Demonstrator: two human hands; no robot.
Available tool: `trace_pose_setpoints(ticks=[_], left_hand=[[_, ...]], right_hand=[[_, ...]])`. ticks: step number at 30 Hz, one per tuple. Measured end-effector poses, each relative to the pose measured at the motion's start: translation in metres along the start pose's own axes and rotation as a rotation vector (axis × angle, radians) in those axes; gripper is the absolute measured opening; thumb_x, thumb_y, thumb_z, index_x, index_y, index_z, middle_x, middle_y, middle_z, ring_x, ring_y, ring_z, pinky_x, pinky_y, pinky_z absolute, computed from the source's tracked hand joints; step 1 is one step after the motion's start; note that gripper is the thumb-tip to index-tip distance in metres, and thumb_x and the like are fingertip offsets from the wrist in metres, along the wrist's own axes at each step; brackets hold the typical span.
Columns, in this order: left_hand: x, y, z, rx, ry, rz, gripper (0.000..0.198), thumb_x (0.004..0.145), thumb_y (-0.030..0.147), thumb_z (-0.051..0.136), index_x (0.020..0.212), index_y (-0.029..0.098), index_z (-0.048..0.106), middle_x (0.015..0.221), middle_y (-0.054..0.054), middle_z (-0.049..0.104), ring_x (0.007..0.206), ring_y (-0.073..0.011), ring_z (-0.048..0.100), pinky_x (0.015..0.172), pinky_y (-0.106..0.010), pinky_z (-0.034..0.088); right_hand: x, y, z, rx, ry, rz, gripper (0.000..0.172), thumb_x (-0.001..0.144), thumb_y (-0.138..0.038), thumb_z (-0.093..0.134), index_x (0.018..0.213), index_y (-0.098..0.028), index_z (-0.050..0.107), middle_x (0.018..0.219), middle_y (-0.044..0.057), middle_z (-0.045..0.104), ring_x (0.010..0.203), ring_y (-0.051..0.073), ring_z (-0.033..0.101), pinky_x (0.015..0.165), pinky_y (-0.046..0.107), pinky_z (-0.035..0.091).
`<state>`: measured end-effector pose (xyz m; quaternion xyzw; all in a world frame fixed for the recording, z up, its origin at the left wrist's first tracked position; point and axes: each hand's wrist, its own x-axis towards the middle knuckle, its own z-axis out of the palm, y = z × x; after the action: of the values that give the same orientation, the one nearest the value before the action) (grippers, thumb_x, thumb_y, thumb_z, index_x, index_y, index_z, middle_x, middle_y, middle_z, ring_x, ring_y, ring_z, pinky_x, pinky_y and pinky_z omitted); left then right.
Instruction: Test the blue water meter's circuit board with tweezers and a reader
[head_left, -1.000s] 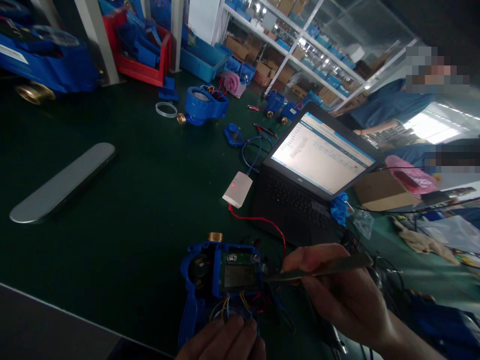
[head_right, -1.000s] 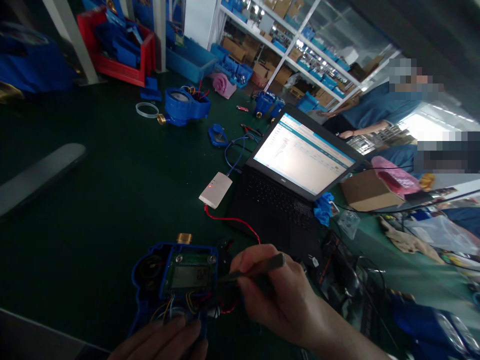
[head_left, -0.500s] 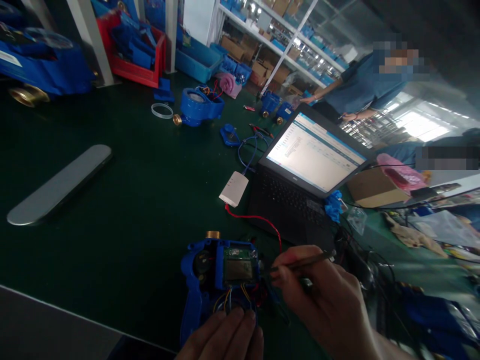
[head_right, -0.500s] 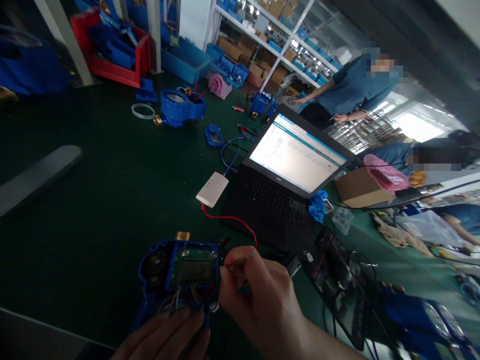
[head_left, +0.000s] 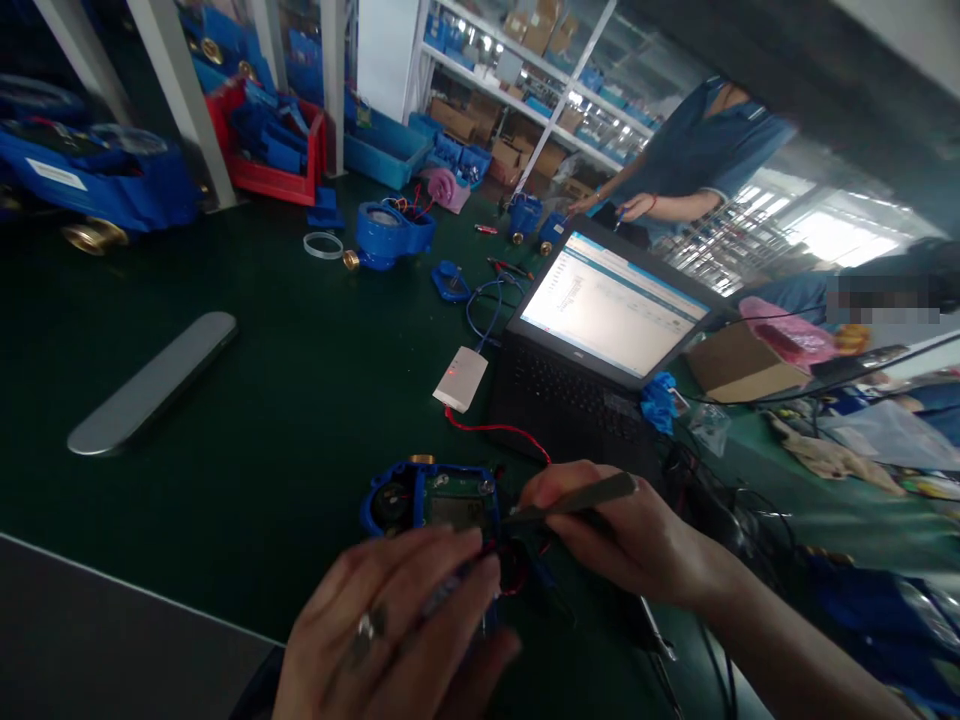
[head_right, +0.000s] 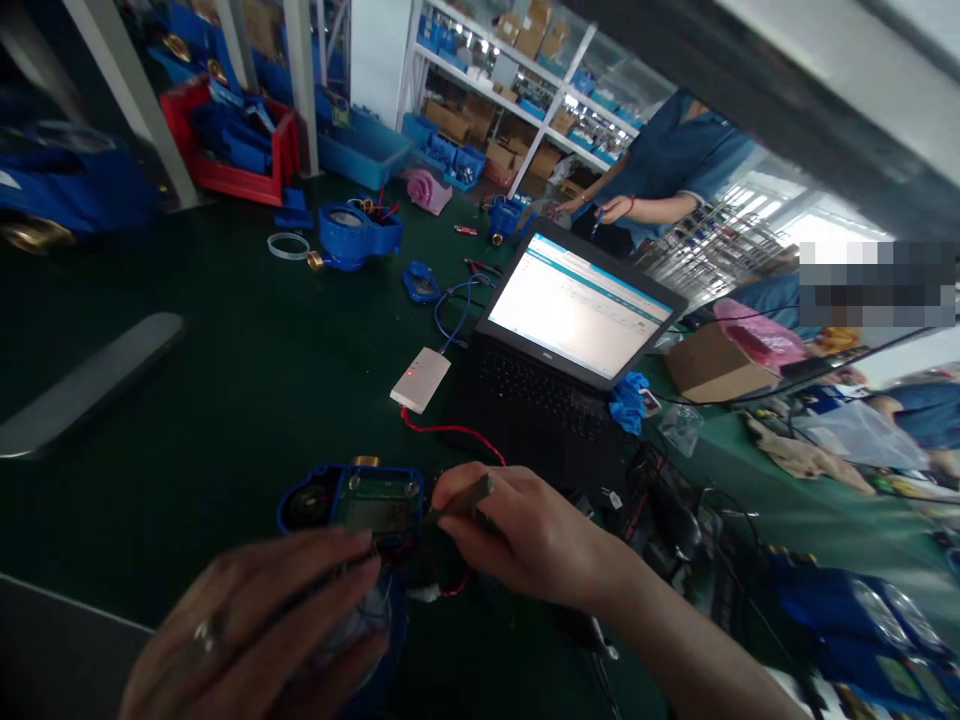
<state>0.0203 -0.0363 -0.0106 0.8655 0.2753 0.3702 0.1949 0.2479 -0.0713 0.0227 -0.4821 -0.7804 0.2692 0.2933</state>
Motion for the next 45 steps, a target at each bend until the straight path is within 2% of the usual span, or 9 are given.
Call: trace_pose_setpoints(ticks=[9, 15, 19, 22, 26, 30, 35, 42, 45], left_hand=[[0.066, -0.016, 0.019, -0.225, -0.416, -0.086, 0.019, 0.077, 0.018, 0.072, 0.094, 0.026, 0.066, 0.084, 0.009, 0.074, 0.079, -0.0153, 0.069, 0.1, -0.047, 0.049], [0.051, -0.021, 0.028, -0.163, -0.34, 0.016, 0.011, 0.082, 0.013, 0.065, 0.084, 0.023, 0.069, 0.078, 0.004, 0.073, 0.074, -0.0166, 0.07, 0.097, -0.053, 0.051], [0.049, -0.022, 0.029, -0.112, -0.301, 0.064, 0.012, 0.084, 0.014, 0.061, 0.088, 0.022, 0.068, 0.085, 0.003, 0.074, 0.079, -0.0184, 0.071, 0.1, -0.061, 0.047], [0.049, -0.022, 0.027, -0.093, -0.325, 0.059, 0.01, 0.087, 0.017, 0.057, 0.088, 0.02, 0.067, 0.088, 0.001, 0.075, 0.082, -0.0184, 0.071, 0.104, -0.063, 0.044], [0.05, -0.021, 0.026, -0.075, -0.355, 0.059, 0.013, 0.091, 0.02, 0.053, 0.089, 0.019, 0.066, 0.089, 0.001, 0.075, 0.084, -0.016, 0.07, 0.112, -0.062, 0.035], [0.054, -0.017, 0.024, -0.007, -0.356, 0.13, 0.017, 0.092, 0.022, 0.049, 0.091, 0.02, 0.066, 0.089, 0.002, 0.075, 0.087, -0.0163, 0.071, 0.114, -0.057, 0.034], [0.049, -0.036, 0.03, 0.205, -0.142, 0.456, 0.041, 0.097, 0.033, 0.032, 0.089, 0.022, 0.071, 0.081, -0.001, 0.076, 0.085, -0.0219, 0.073, 0.092, -0.044, 0.057], [0.036, -0.111, 0.064, 0.432, -0.134, 0.769, 0.042, 0.086, 0.02, 0.036, 0.108, 0.028, 0.07, 0.104, -0.006, 0.073, 0.119, -0.0453, 0.054, 0.072, -0.057, 0.06], [0.038, -0.11, 0.062, 0.45, -0.091, 0.847, 0.045, 0.084, 0.015, 0.035, 0.107, 0.03, 0.07, 0.101, -0.004, 0.074, 0.112, -0.0422, 0.06, 0.072, -0.054, 0.061]], right_hand=[[0.005, -0.004, -0.003, 0.015, 0.043, -0.031, 0.012, 0.096, -0.019, 0.048, 0.095, -0.014, 0.058, 0.092, 0.008, 0.064, 0.086, 0.014, 0.062, 0.077, 0.027, 0.052], [0.008, -0.009, -0.004, -0.026, 0.057, -0.009, 0.016, 0.093, -0.025, 0.056, 0.095, -0.012, 0.064, 0.099, 0.009, 0.057, 0.093, 0.017, 0.057, 0.084, 0.03, 0.049], [-0.014, -0.002, -0.003, -0.094, 0.106, 0.386, 0.058, 0.086, -0.04, 0.065, 0.136, -0.02, 0.042, 0.114, 0.008, 0.055, 0.087, 0.014, 0.059, 0.073, 0.026, 0.052], [-0.04, 0.01, 0.015, -0.261, -0.018, 0.697, 0.088, 0.072, -0.042, 0.077, 0.143, -0.009, 0.036, 0.124, 0.019, 0.055, 0.105, 0.029, 0.059, 0.09, 0.043, 0.05], [-0.064, 0.027, 0.054, -0.38, -0.227, 0.86, 0.124, 0.04, -0.028, 0.092, 0.144, 0.003, 0.032, 0.125, 0.035, 0.052, 0.11, 0.053, 0.053, 0.09, 0.066, 0.043], [-0.068, 0.032, 0.066, -0.43, -0.306, 0.87, 0.122, 0.044, -0.028, 0.089, 0.147, -0.003, 0.028, 0.126, 0.031, 0.051, 0.109, 0.049, 0.054, 0.089, 0.061, 0.047], [-0.066, 0.012, 0.02, -0.294, -0.175, 0.856, 0.083, 0.049, -0.041, 0.084, 0.119, -0.003, 0.061, 0.113, 0.023, 0.059, 0.096, 0.04, 0.062, 0.082, 0.05, 0.053], [-0.054, -0.073, -0.064, -0.14, 0.39, 0.567, 0.064, 0.077, -0.044, 0.066, 0.129, -0.017, 0.04, 0.109, 0.005, 0.057, 0.091, 0.018, 0.057, 0.073, 0.028, 0.049], [-0.046, -0.1, -0.071, -0.213, 0.267, 0.481, 0.072, 0.067, -0.043, 0.075, 0.126, -0.014, 0.045, 0.096, 0.004, 0.059, 0.079, 0.019, 0.056, 0.066, 0.029, 0.046]])
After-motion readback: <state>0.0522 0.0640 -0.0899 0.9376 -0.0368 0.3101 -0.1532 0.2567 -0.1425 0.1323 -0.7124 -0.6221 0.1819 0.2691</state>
